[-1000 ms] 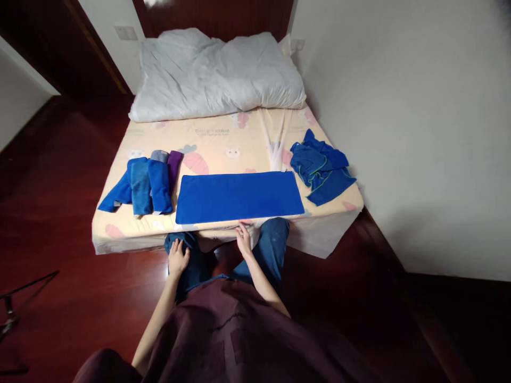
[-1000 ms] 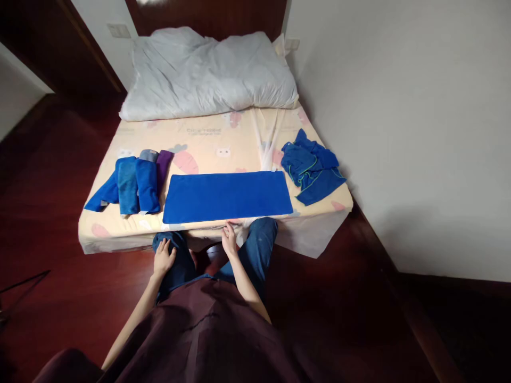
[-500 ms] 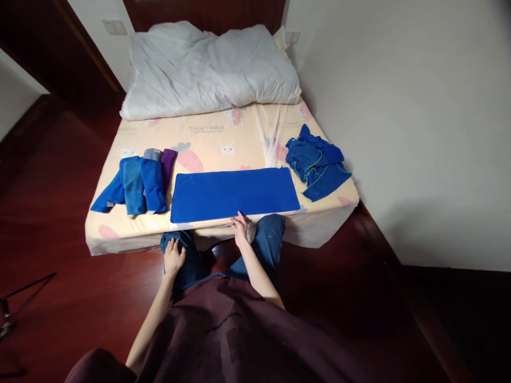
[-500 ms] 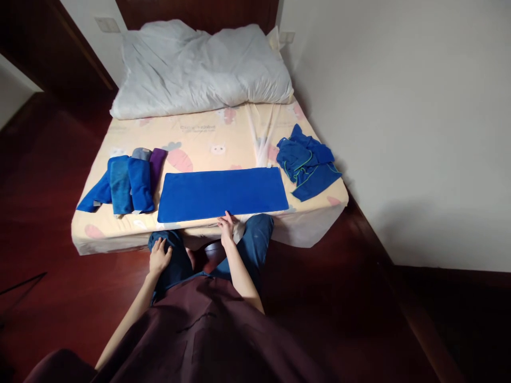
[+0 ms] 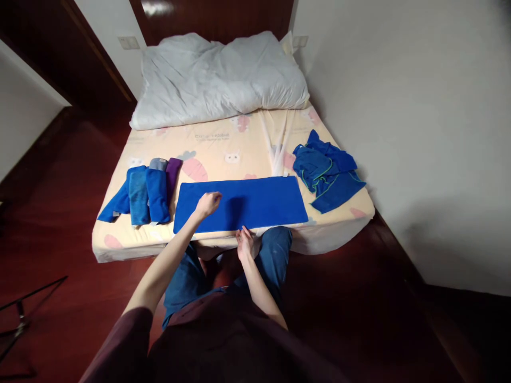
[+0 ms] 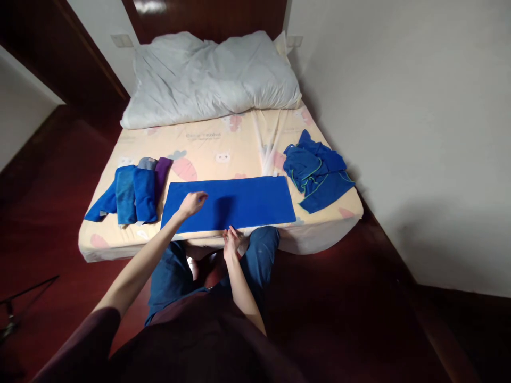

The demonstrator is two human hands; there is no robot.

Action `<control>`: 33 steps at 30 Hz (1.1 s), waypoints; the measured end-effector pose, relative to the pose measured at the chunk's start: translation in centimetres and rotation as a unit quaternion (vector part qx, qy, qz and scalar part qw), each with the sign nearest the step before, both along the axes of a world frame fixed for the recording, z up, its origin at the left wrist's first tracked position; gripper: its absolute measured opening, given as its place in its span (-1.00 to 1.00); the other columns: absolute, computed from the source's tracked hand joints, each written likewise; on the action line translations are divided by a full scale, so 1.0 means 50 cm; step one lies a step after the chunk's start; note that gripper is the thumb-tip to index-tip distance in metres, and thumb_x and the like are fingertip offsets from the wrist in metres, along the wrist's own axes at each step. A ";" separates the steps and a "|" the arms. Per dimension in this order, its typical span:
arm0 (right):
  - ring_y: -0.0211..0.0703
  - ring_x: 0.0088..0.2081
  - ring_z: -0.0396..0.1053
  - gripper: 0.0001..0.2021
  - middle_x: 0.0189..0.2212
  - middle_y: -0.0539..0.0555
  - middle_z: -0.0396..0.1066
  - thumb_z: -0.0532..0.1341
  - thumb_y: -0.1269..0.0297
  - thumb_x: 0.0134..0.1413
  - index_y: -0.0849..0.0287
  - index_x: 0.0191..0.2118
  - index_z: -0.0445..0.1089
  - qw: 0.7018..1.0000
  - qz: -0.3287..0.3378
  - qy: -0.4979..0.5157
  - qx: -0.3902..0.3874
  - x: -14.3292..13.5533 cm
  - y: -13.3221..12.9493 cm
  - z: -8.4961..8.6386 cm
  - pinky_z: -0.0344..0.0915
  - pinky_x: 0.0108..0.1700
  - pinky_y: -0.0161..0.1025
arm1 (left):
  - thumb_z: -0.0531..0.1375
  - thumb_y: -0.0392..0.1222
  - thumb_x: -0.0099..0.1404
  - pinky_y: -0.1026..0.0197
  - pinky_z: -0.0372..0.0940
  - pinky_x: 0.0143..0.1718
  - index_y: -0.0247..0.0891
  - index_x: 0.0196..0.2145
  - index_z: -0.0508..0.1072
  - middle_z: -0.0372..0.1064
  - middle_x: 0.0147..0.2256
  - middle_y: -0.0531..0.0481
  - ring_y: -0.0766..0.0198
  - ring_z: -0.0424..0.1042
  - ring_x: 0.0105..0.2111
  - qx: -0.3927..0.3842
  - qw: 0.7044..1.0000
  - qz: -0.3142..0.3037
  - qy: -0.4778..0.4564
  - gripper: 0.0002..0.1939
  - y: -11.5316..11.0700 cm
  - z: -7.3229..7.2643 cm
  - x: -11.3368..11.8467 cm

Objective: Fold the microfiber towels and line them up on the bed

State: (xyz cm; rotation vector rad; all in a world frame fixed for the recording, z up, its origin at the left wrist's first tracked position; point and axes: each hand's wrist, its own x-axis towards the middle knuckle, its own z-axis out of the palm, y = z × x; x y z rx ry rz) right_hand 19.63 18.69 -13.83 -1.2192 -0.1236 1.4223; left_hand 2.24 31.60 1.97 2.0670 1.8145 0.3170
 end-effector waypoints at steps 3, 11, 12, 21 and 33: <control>-0.04 -0.02 0.52 -0.68 -0.07 0.18 0.53 0.31 0.20 0.05 0.21 -0.07 0.49 1.000 -0.007 -0.017 -0.003 -0.001 0.006 -0.014 0.44 0.12 0.03 | 0.07 -0.29 0.36 0.21 0.32 0.10 -0.15 0.06 0.57 0.53 0.04 -0.10 0.13 0.46 0.08 -0.063 0.992 -0.065 0.089 -0.59 0.146 -0.009 0.071; 0.01 -0.05 0.57 -0.62 -0.13 0.22 0.57 0.44 0.13 -0.06 0.23 -0.14 0.50 1.000 0.000 -0.018 -0.013 0.013 0.012 -0.042 0.46 0.14 0.03 | 0.16 -0.37 0.29 0.06 0.22 0.23 -0.25 0.16 0.47 0.45 0.11 -0.25 0.02 0.29 0.21 -0.118 0.983 -0.057 0.128 -0.52 0.332 -0.120 0.168; 0.01 -0.06 0.57 -0.61 -0.14 0.22 0.57 0.45 0.13 -0.07 0.23 -0.14 0.50 1.000 0.005 -0.020 -0.016 0.017 0.014 -0.042 0.47 0.14 0.03 | 0.16 -0.38 0.29 0.04 0.21 0.23 -0.25 0.16 0.46 0.44 0.11 -0.25 0.02 0.29 0.21 -0.119 0.984 -0.053 0.125 -0.52 0.345 -0.130 0.172; -0.02 -0.09 0.58 -0.64 -0.14 0.16 0.58 0.47 0.15 -0.05 0.21 -0.15 0.51 0.998 -0.016 -0.028 -0.053 0.016 0.027 -0.008 0.46 0.16 0.08 | 0.29 -0.27 0.21 -0.07 0.32 0.13 -0.29 0.02 0.54 0.43 0.05 -0.33 -0.15 0.41 0.09 -0.154 0.984 0.004 0.087 -0.61 0.422 -0.169 0.190; 0.00 -0.15 0.59 -0.65 -0.25 0.04 0.60 0.49 0.11 -0.07 0.16 -0.19 0.53 0.994 -0.028 -0.093 -0.040 0.011 0.002 0.011 0.47 0.16 0.09 | 0.20 -0.21 0.35 0.04 0.32 0.07 -0.22 0.05 0.47 0.42 -0.01 -0.28 -0.03 0.45 0.04 -0.102 0.991 0.071 -0.044 -0.68 0.405 -0.151 0.168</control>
